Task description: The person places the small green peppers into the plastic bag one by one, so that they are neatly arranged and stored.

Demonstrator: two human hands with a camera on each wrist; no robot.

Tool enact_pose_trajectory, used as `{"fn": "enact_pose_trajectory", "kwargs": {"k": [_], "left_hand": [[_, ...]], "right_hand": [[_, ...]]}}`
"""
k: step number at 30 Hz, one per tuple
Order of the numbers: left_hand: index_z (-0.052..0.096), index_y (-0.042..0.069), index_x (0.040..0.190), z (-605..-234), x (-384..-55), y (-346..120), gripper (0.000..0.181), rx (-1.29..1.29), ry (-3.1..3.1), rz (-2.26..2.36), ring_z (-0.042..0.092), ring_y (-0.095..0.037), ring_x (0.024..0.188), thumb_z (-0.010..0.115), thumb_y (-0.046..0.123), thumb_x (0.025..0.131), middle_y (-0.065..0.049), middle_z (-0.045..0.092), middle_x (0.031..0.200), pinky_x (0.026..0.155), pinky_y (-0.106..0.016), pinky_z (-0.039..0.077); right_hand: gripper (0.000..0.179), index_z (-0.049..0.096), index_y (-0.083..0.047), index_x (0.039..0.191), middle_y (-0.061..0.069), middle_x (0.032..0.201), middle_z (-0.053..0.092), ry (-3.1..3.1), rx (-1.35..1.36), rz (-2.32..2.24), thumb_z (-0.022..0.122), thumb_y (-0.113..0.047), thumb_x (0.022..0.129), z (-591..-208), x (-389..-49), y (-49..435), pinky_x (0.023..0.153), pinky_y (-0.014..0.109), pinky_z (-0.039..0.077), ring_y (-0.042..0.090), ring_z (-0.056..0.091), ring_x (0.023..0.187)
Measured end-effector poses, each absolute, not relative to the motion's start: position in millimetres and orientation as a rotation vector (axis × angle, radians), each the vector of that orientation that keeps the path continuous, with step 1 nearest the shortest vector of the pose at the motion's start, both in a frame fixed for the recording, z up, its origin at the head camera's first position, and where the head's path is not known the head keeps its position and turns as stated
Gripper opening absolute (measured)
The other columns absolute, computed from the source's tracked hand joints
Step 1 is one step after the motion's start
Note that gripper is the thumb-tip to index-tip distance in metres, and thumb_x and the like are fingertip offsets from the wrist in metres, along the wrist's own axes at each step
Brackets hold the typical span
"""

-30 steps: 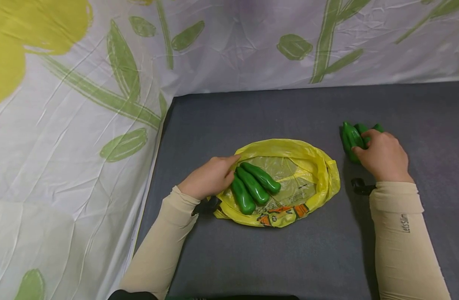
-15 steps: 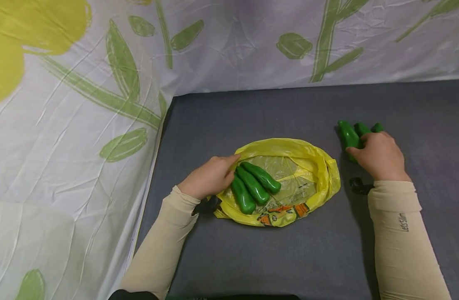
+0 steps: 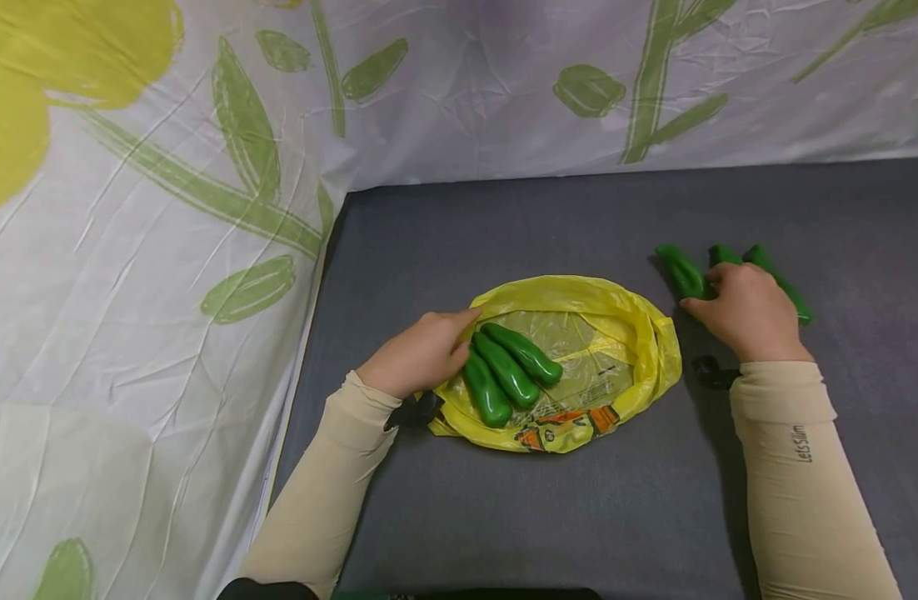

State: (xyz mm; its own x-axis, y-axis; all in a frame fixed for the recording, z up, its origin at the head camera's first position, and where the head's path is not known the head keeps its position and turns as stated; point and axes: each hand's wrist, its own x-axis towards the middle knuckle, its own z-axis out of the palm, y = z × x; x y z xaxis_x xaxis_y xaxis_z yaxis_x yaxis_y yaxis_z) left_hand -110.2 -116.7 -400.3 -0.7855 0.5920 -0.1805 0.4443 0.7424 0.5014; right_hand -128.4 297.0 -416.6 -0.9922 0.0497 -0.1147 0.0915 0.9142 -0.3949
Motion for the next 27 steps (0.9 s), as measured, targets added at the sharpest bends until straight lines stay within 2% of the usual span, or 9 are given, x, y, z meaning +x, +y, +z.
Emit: {"fn": "enact_pose_trajectory", "kwargs": {"k": [5, 11, 17, 22, 27], "left_hand": [[0.046, 0.0, 0.157, -401.0, -111.0, -116.4, 0.055, 0.795, 2.615, 0.624, 0.06, -0.017, 0.074, 0.052, 0.004, 0.102, -0.013, 0.07, 0.117, 0.066, -0.028, 0.052], [0.047, 0.001, 0.156, -400.6, -111.4, -115.8, 0.054, 0.795, 2.616, 0.626, 0.06, -0.017, 0.072, 0.052, 0.004, 0.102, -0.012, 0.07, 0.112, 0.065, -0.028, 0.052], [0.047, 0.001, 0.156, -400.8, -111.5, -115.4, 0.054, 0.795, 2.612, 0.635, 0.06, -0.017, 0.074, 0.052, 0.004, 0.102, -0.013, 0.07, 0.115, 0.068, -0.029, 0.052], [0.046, 0.001, 0.157, -401.0, -110.9, -115.4, 0.055, 0.78, 2.605, 0.63, 0.059, -0.017, 0.07, 0.052, 0.005, 0.102, -0.013, 0.07, 0.115, 0.063, -0.028, 0.051], [0.046, 0.001, 0.157, -401.9, -110.7, -115.8, 0.055, 0.776, 2.601, 0.635, 0.059, -0.016, 0.069, 0.052, 0.005, 0.103, -0.014, 0.07, 0.119, 0.061, -0.027, 0.051]], "right_hand": [[0.062, 0.057, 0.014, 0.136, 0.038, 0.122, 0.064, 2.948, 0.102, -0.665, 0.078, -0.025, 0.093, -417.7, -129.2, 292.8, 0.087, 0.069, 0.047, 0.054, 0.061, 0.105], [0.063, 0.055, 0.013, 0.136, 0.038, 0.123, 0.062, 2.909, 0.1, -0.708, 0.079, -0.026, 0.092, -418.5, -129.0, 289.1, 0.086, 0.067, 0.048, 0.053, 0.061, 0.108], [0.06, 0.055, 0.013, 0.134, 0.038, 0.12, 0.062, 2.912, 0.072, -0.716, 0.077, -0.024, 0.093, -419.8, -129.4, 287.3, 0.085, 0.067, 0.049, 0.053, 0.061, 0.107], [0.06, 0.056, 0.014, 0.135, 0.037, 0.117, 0.064, 2.912, 0.066, -0.727, 0.076, -0.025, 0.093, -420.8, -129.4, 286.8, 0.084, 0.066, 0.05, 0.051, 0.063, 0.103], [0.06, 0.055, 0.014, 0.136, 0.039, 0.121, 0.062, 2.891, 0.066, -0.74, 0.074, -0.026, 0.095, -419.7, -128.8, 287.1, 0.085, 0.066, 0.05, 0.052, 0.062, 0.106]]}}
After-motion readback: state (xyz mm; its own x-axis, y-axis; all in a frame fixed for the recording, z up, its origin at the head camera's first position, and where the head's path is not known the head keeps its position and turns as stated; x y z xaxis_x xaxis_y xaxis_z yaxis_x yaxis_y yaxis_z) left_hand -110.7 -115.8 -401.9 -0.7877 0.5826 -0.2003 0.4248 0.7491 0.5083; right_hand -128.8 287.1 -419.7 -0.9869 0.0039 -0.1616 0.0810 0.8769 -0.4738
